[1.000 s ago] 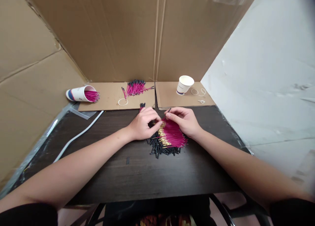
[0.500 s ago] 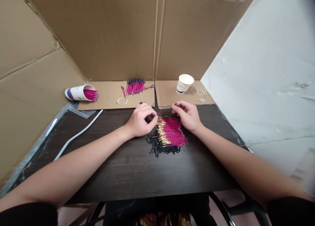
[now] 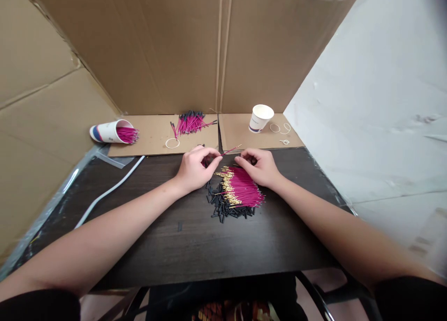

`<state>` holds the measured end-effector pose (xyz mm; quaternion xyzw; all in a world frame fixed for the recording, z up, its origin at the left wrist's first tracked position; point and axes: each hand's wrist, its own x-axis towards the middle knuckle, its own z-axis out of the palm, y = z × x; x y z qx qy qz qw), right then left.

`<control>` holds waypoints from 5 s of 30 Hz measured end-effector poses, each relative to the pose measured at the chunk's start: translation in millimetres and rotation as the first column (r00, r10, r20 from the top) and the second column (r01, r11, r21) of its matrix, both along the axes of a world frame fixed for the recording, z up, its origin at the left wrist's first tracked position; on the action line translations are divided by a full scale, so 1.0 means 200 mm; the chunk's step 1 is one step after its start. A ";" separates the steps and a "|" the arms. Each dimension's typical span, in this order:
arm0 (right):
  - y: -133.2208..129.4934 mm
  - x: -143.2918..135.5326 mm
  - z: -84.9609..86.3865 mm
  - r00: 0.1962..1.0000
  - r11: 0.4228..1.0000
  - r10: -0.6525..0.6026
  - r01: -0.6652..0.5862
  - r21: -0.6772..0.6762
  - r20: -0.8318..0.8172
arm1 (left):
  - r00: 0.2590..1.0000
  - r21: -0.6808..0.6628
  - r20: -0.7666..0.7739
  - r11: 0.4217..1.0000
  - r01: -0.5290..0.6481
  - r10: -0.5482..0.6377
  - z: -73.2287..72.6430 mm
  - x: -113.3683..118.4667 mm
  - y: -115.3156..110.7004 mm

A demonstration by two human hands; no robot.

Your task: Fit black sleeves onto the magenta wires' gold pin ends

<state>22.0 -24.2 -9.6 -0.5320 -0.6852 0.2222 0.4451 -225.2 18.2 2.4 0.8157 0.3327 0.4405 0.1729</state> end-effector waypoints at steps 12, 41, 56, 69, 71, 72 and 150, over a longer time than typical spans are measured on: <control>0.00 0.00 -0.01 0.996 1.000 -0.004 0.004 0.001 -0.093 | 0.999 0.104 -0.018 0.994 -0.040 0.043 -0.03 -0.02 0.06; 0.00 0.00 -0.01 0.997 0.994 0.025 -0.032 0.101 0.074 | 0.999 0.194 -0.043 0.981 -0.011 0.019 -0.02 -0.02 0.07; 0.00 0.00 -0.02 0.997 0.985 -0.060 0.050 0.165 0.054 | 0.996 0.226 -0.065 0.973 -0.045 0.061 -0.03 -0.03 0.07; 0.00 0.00 0.00 0.985 0.974 -0.014 -0.025 0.227 0.169 | 0.984 0.291 -0.158 0.956 -0.039 0.088 -0.01 -0.03 0.05; 0.00 0.00 0.00 0.986 0.974 -0.012 -0.025 0.224 0.165 | 0.984 0.283 -0.158 0.959 -0.032 0.079 -0.01 -0.03 0.05; 0.00 0.00 0.00 0.987 0.975 -0.009 -0.027 0.221 0.163 | 0.985 0.276 -0.157 0.961 -0.027 0.073 -0.01 -0.03 0.05; 0.00 0.00 -0.02 1.000 0.995 -0.019 0.020 0.099 -0.012 | 0.983 0.141 -0.184 0.990 0.000 0.027 0.01 -0.02 0.03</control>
